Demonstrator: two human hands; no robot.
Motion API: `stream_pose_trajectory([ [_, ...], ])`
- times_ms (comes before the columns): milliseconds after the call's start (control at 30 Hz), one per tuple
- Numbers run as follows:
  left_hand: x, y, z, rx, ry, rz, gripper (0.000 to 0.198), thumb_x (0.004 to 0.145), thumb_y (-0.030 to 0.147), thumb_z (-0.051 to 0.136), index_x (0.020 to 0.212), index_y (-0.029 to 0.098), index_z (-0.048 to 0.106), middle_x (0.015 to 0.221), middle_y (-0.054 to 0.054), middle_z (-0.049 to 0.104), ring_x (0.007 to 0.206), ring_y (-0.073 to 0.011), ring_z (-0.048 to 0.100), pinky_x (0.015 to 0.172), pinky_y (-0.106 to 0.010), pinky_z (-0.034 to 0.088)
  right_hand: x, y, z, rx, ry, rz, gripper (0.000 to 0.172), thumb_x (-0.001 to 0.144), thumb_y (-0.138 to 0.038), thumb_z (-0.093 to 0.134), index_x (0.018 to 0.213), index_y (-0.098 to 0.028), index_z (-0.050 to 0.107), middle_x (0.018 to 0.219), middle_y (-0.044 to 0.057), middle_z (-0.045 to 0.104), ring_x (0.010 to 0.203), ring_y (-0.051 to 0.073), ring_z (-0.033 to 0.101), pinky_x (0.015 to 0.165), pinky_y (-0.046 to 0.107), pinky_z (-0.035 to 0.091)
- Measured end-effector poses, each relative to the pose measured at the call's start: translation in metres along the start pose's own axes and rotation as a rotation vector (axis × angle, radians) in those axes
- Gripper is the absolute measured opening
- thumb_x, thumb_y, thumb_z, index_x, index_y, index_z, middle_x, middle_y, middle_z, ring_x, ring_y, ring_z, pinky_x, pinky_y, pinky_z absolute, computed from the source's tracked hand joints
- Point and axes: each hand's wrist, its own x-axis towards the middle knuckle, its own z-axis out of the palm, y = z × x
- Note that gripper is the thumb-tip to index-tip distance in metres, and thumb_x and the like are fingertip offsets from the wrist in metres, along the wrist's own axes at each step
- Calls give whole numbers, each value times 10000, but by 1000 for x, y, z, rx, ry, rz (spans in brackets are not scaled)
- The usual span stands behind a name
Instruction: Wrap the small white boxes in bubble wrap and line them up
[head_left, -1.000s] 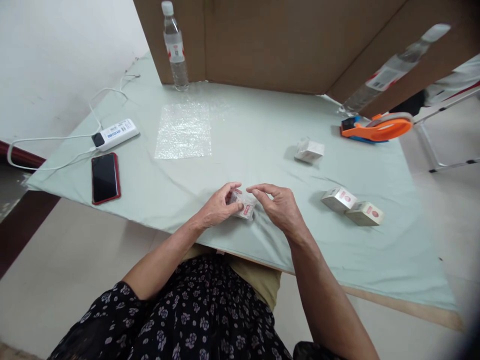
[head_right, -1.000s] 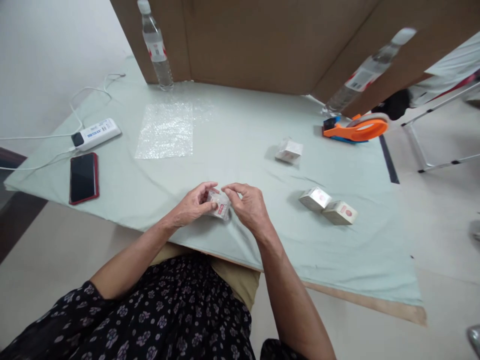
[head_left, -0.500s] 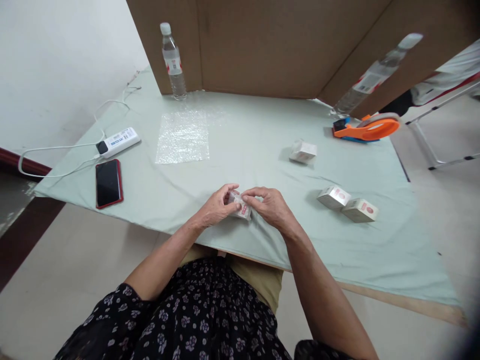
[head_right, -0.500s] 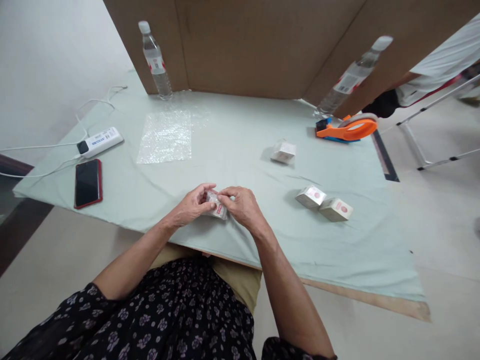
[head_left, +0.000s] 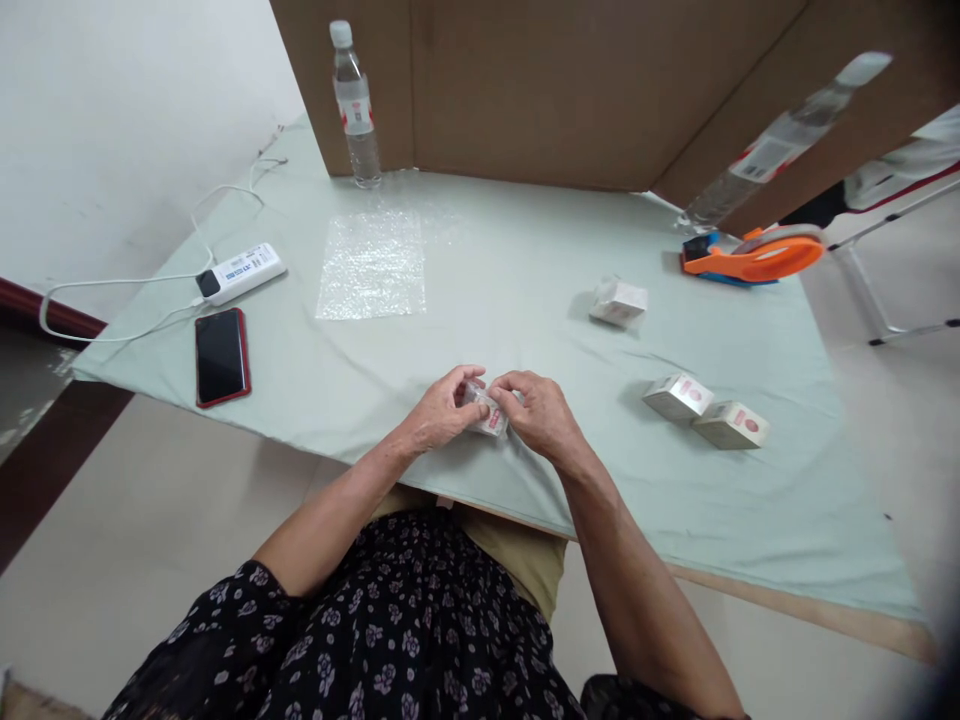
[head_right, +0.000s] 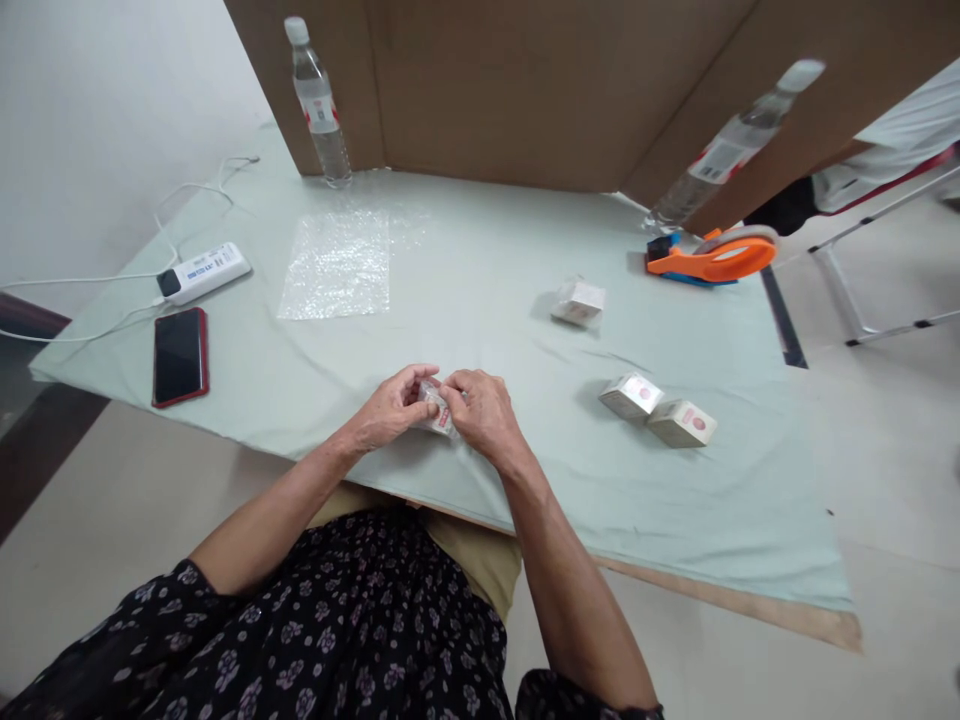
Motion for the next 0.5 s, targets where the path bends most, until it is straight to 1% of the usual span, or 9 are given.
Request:
stream_pose_trajectory([
  [133,0,-1,-2,6,-12,0,573,756,205,671,1304,114,531,1140,-99,636,950,-170,599,881,-309,485,1,2,-4,102,-48,27,200,826,-249,549,706,-190,697,763,34,742,726,176,637,679,280,439],
  [200,-1,1,-4,3,-46,3,570,762,204,671,1307,119,532,1144,-97,639,948,-170,606,879,-308,489,0,3,-7,185,-69,31,220,842,-278,551,725,-188,715,765,31,749,734,181,655,702,286,462],
  [267,-2,3,-6,-2,-82,8,577,769,199,668,1321,119,522,1164,-103,638,965,-175,610,889,-313,491,-3,3,-8,273,-67,24,241,860,-307,547,774,-194,743,811,32,768,778,193,683,755,304,490],
  [367,-4,6,-8,16,-95,10,572,779,197,658,1328,113,519,1213,-124,629,1002,-186,611,915,-327,485,-10,2,-11,368,-1,23,247,869,-313,547,853,-214,772,907,33,788,870,210,710,842,332,513],
  [500,-6,12,-10,97,-111,4,577,772,212,668,1325,112,535,1261,-138,617,1034,-201,605,936,-342,476,-25,3,-19,381,118,44,234,881,-333,572,921,-224,775,1002,41,783,988,222,708,942,364,511],
])
